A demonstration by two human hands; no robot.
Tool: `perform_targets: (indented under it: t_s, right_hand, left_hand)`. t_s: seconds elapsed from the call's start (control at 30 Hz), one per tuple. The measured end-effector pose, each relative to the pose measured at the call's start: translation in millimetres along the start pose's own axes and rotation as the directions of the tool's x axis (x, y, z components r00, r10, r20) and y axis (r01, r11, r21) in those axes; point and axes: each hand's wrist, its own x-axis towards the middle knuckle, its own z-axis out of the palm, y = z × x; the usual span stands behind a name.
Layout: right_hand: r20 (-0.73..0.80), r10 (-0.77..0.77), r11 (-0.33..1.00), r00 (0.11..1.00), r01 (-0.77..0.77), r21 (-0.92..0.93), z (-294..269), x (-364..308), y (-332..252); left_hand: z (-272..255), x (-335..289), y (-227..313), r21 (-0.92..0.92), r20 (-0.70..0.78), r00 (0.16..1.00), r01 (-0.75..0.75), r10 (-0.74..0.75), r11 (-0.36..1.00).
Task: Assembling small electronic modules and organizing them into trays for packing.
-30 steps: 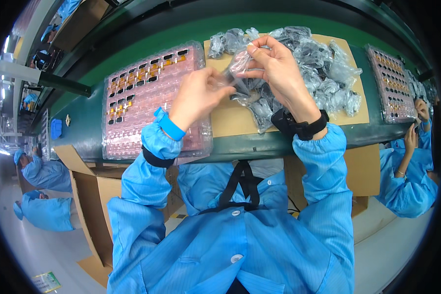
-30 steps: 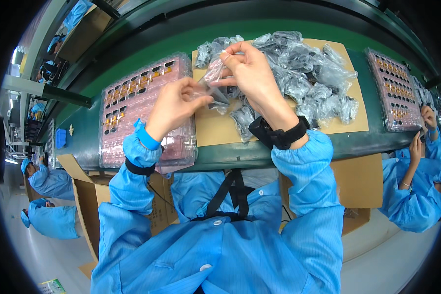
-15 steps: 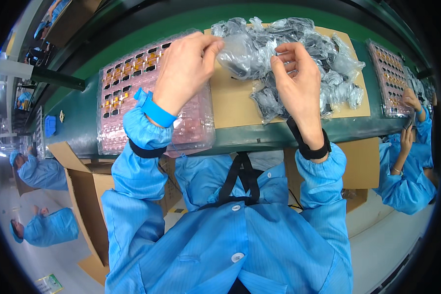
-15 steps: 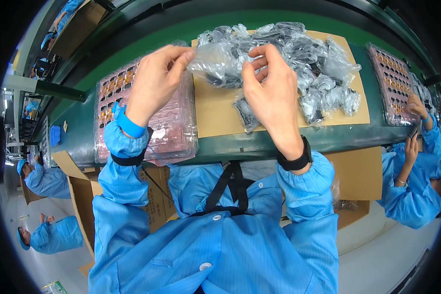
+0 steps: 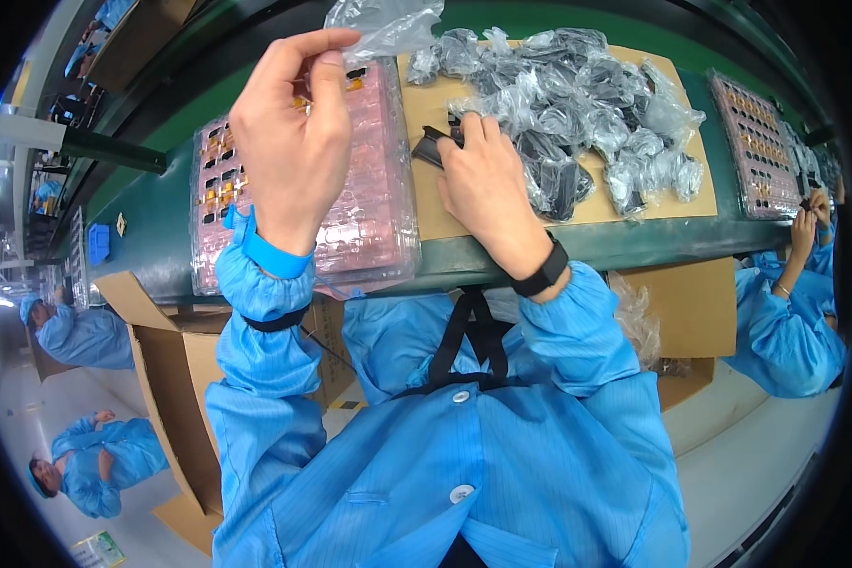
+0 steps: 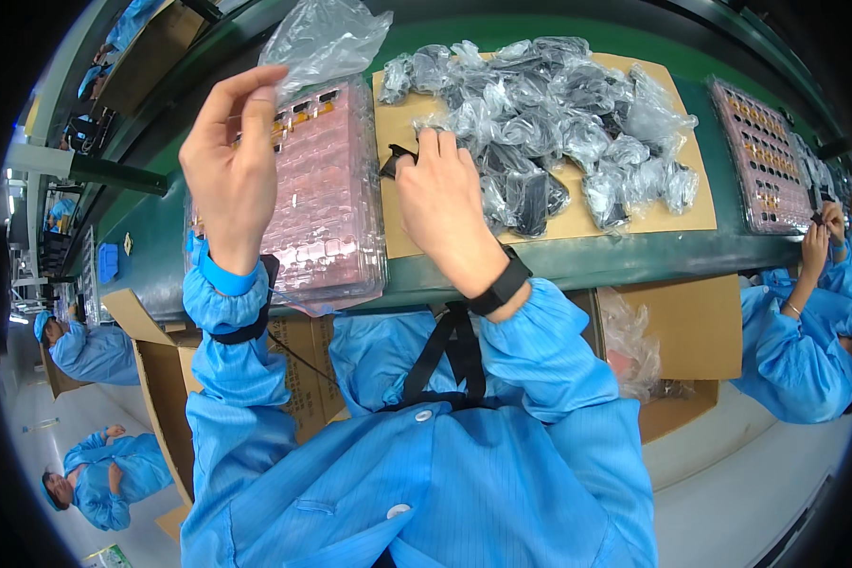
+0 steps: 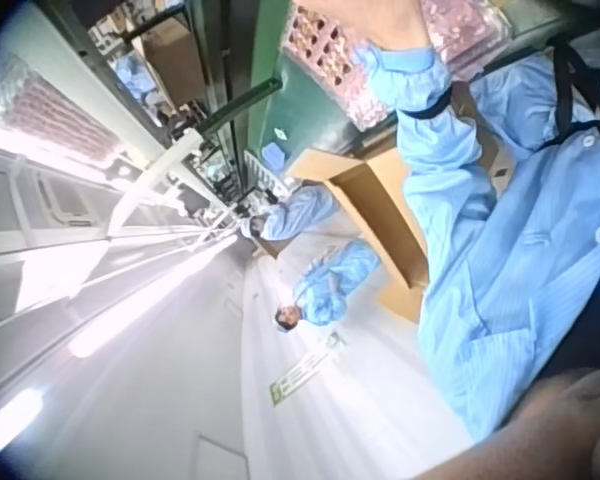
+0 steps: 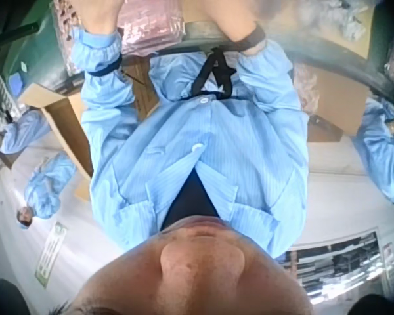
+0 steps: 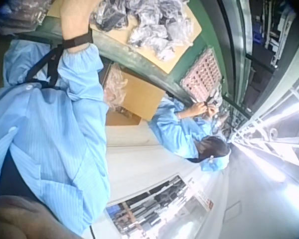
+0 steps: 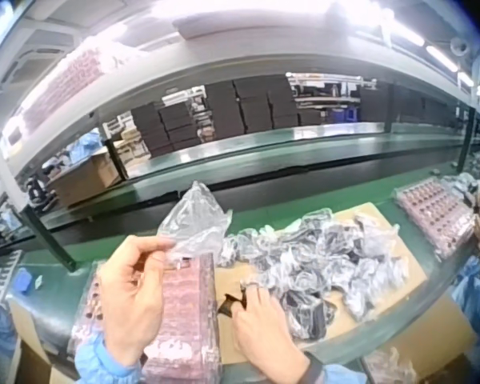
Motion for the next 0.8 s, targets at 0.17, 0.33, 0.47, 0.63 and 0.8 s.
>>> perform_targets:
  t_s: [0.17,0.33,0.47,0.63,0.8]
  right_hand:
    - [0.095,-0.029,0.997,0.995,0.036,-0.065,14.2,-4.3,-15.1]
    - [0.055,0.046,0.987,0.997,-0.054,0.148,-29.4,-33.3,-37.1]
    - [0.049,0.200,0.880,0.979,-0.201,0.430,-44.6,-42.1,-11.2]
    - [0.322,0.569,0.238,0.757,-0.527,0.816,-31.7,-61.6,5.7]
    - [0.300,0.594,0.112,0.747,-0.446,0.888,-1.7,-80.2,46.5]
  left_hand:
    - [6.2,-11.0,-31.8,0.044,0.120,0.993,-0.006,0.001,0.999]
    - [8.7,-37.5,-68.7,0.134,0.577,0.816,-0.063,-0.026,0.989]
    - [-1.3,-34.6,-75.3,0.226,0.628,0.764,0.005,-0.149,0.974]
    - [37.9,-50.4,-87.0,0.215,0.605,0.795,-0.104,-0.049,0.971]
    - [80.3,-61.0,-103.7,0.323,0.676,0.736,-0.245,-0.042,0.914]
